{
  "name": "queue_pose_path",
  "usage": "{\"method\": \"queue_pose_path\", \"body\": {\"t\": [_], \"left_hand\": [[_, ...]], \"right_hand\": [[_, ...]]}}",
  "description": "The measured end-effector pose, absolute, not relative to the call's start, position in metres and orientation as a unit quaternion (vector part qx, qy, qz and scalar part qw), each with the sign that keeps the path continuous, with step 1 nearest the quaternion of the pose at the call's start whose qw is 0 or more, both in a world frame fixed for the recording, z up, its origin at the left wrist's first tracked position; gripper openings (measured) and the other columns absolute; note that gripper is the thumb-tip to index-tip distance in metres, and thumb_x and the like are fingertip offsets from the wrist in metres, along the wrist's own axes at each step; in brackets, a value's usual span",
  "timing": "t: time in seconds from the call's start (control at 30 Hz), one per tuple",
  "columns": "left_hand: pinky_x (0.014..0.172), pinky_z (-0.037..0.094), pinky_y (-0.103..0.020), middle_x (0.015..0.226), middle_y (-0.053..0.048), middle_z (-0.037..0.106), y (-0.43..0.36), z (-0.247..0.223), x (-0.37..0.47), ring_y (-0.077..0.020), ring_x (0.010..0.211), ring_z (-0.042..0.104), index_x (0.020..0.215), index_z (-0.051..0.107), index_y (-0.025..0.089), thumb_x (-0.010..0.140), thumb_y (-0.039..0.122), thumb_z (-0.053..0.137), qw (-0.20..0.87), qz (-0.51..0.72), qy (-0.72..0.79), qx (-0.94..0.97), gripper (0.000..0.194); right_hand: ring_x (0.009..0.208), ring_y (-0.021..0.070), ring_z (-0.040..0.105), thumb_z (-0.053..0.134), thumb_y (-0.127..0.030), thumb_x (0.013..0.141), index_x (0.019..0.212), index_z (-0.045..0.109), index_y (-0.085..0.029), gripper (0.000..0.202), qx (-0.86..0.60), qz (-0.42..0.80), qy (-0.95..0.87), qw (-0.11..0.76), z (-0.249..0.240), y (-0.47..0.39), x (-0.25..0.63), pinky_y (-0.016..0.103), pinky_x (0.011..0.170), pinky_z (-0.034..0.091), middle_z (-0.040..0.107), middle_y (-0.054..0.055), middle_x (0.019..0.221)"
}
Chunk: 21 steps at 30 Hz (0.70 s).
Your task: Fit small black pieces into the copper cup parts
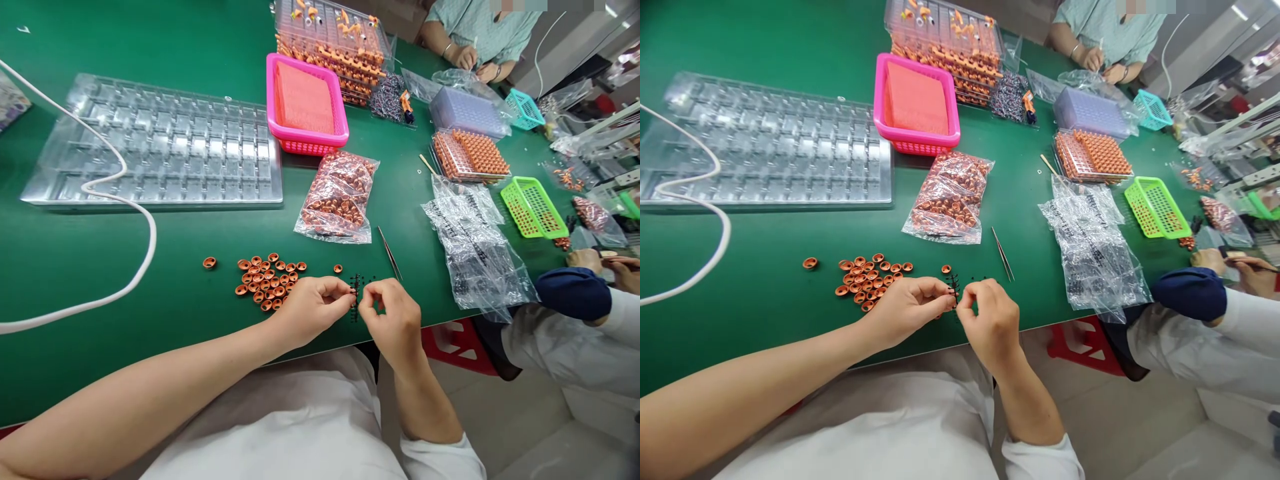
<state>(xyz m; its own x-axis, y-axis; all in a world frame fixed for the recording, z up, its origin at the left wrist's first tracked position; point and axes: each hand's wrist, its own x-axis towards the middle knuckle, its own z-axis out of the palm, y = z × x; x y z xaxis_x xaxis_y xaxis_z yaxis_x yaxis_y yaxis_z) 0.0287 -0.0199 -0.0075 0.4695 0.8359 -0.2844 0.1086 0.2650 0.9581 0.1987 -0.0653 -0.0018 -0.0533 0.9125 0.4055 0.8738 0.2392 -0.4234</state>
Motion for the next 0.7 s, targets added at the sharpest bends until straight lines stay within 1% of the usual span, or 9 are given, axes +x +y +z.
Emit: {"method": "queue_pose_path", "body": {"t": [0.1,0.2,0.27,0.43,0.7], "left_hand": [[0.057,0.043,-0.022,0.065,0.001,0.066,-0.019,-0.007,0.029,-0.0123,0.060,0.057,0.073,0.067,0.016,0.081,0.031,0.064,0.667,0.272,0.431,0.543,0.018],[0.060,0.046,-0.023,0.070,0.000,0.066,-0.019,-0.006,0.028,-0.0137,0.064,0.059,0.076,0.065,0.017,0.082,0.033,0.063,0.680,0.267,0.422,0.536,0.018],[0.063,0.049,-0.025,0.072,-0.001,0.067,-0.018,-0.007,0.028,-0.0153,0.068,0.061,0.077,0.065,0.017,0.081,0.034,0.063,0.690,0.267,0.417,0.528,0.018],[0.068,0.052,-0.028,0.074,-0.002,0.068,-0.016,-0.010,0.028,-0.0175,0.072,0.065,0.079,0.064,0.017,0.080,0.036,0.063,0.704,0.262,0.412,0.516,0.019],[0.065,0.052,-0.027,0.075,-0.002,0.070,-0.015,-0.011,0.029,-0.0166,0.070,0.065,0.079,0.065,0.016,0.079,0.035,0.064,0.705,0.263,0.418,0.509,0.019]], "right_hand": [[0.060,0.0128,0.052,0.053,-0.015,0.089,0.082,0.058,-0.023,0.012,-0.662,0.070,-0.681,0.306,-0.002,-0.054,0.216,0.027,0.063,0.044,0.062,0.000,0.075],[0.062,0.0130,0.052,0.053,-0.017,0.087,0.078,0.059,-0.022,0.012,-0.681,0.139,-0.678,0.241,-0.005,-0.040,0.233,0.027,0.065,0.043,0.061,-0.001,0.075],[0.066,0.0137,0.054,0.053,-0.017,0.087,0.078,0.059,-0.022,0.012,-0.677,0.158,-0.691,0.197,-0.008,-0.032,0.240,0.027,0.067,0.042,0.062,-0.001,0.076],[0.068,0.0145,0.056,0.052,-0.016,0.088,0.079,0.060,-0.022,0.013,-0.641,0.139,-0.744,0.127,-0.014,-0.024,0.242,0.026,0.066,0.040,0.063,0.000,0.078],[0.071,0.0160,0.055,0.049,-0.013,0.088,0.079,0.060,-0.021,0.017,-0.628,0.081,-0.766,0.109,-0.020,-0.025,0.238,0.027,0.063,0.037,0.063,0.002,0.079]]}}
